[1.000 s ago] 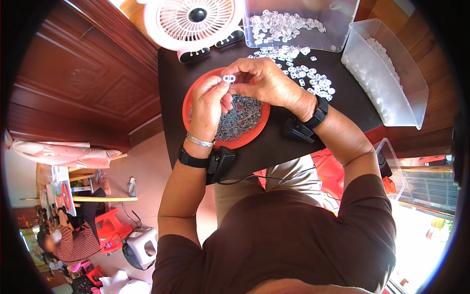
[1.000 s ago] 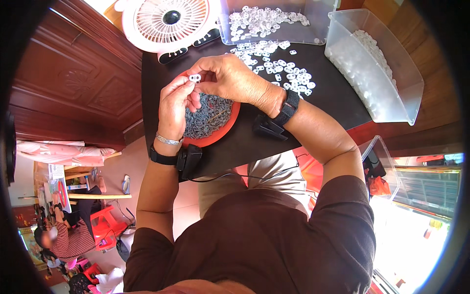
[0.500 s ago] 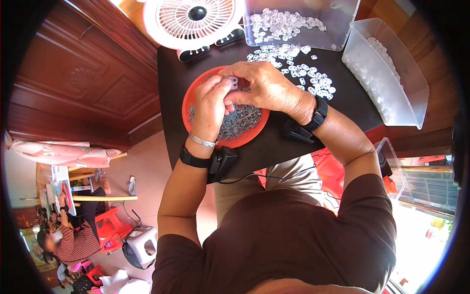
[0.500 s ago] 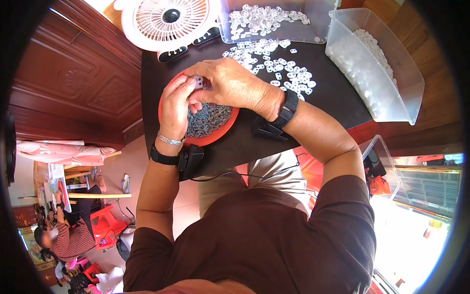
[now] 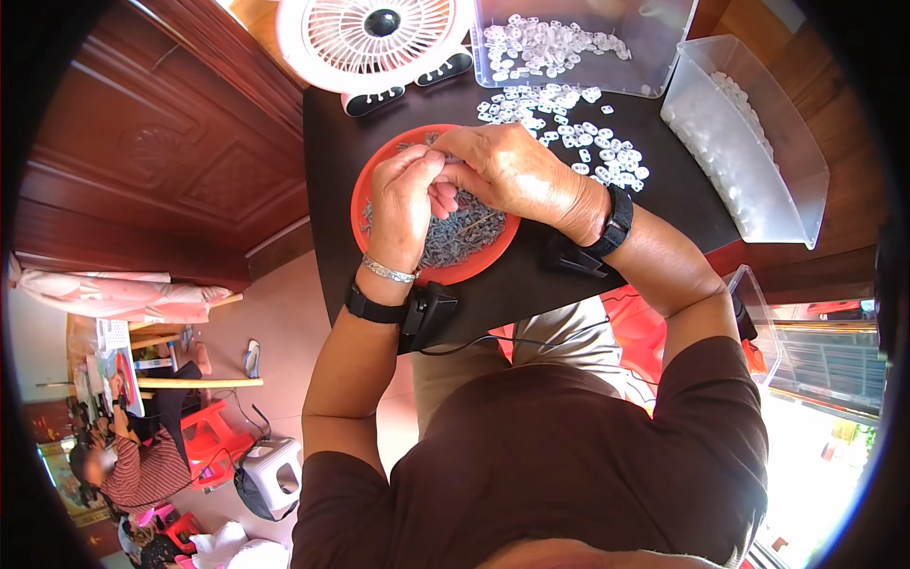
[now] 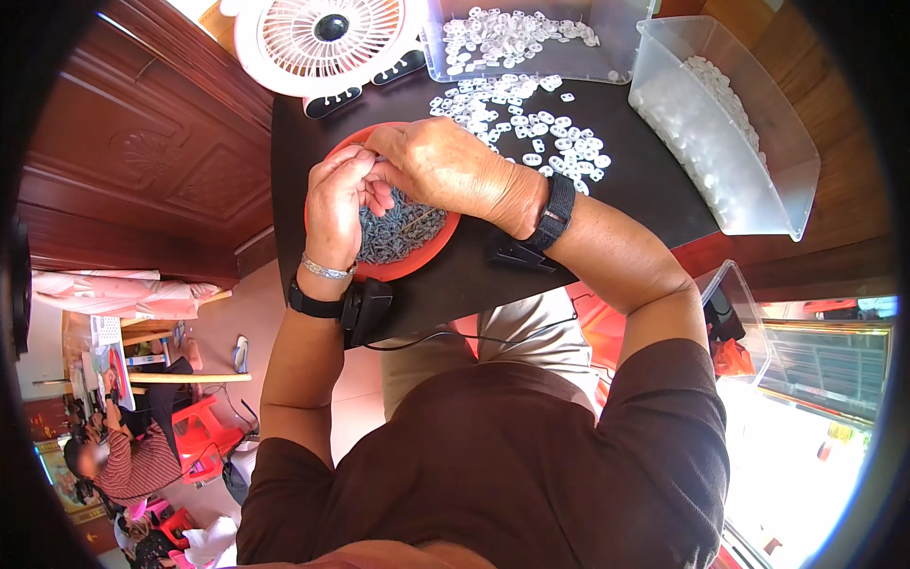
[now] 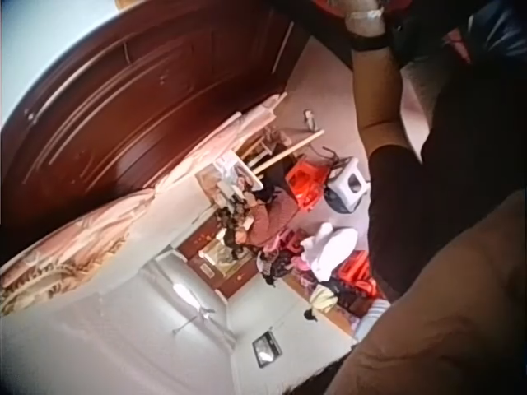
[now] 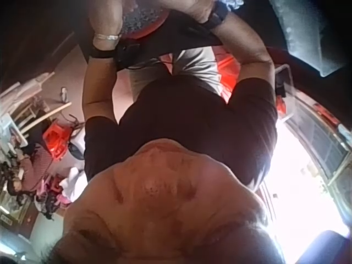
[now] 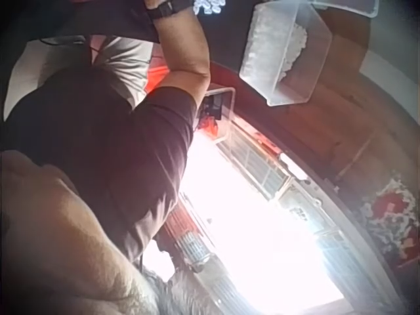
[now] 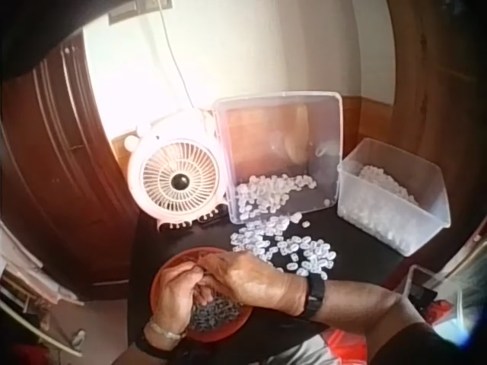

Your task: The recorder is manually assembling small hardware components by inserting metal pins into plastic parts.

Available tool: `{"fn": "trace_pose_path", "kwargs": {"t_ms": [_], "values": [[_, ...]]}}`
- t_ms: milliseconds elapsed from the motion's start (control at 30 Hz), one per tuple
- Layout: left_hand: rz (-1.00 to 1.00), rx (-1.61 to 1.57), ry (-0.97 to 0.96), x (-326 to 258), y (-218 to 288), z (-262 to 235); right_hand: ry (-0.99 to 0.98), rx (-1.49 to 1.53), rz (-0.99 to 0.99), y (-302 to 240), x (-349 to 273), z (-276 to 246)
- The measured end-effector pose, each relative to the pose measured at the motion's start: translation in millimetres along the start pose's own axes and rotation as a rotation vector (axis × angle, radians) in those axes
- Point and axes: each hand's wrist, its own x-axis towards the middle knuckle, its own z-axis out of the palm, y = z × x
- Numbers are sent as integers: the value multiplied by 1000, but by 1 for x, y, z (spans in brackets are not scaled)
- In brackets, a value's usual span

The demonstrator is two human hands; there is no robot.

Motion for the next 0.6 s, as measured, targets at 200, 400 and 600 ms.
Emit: {"fn": "trace_pose_path", "kwargs": {"t_ms": [200,400,600], "values": [[-14,-51,18,-4,5,3,-39,-56,-11,0,0,0],[52,-89,79,0,2,9,63,54,-52,5,3,-2],[50,-35,86,-3,7,1,53,-66,18,9,5,-9]]}}
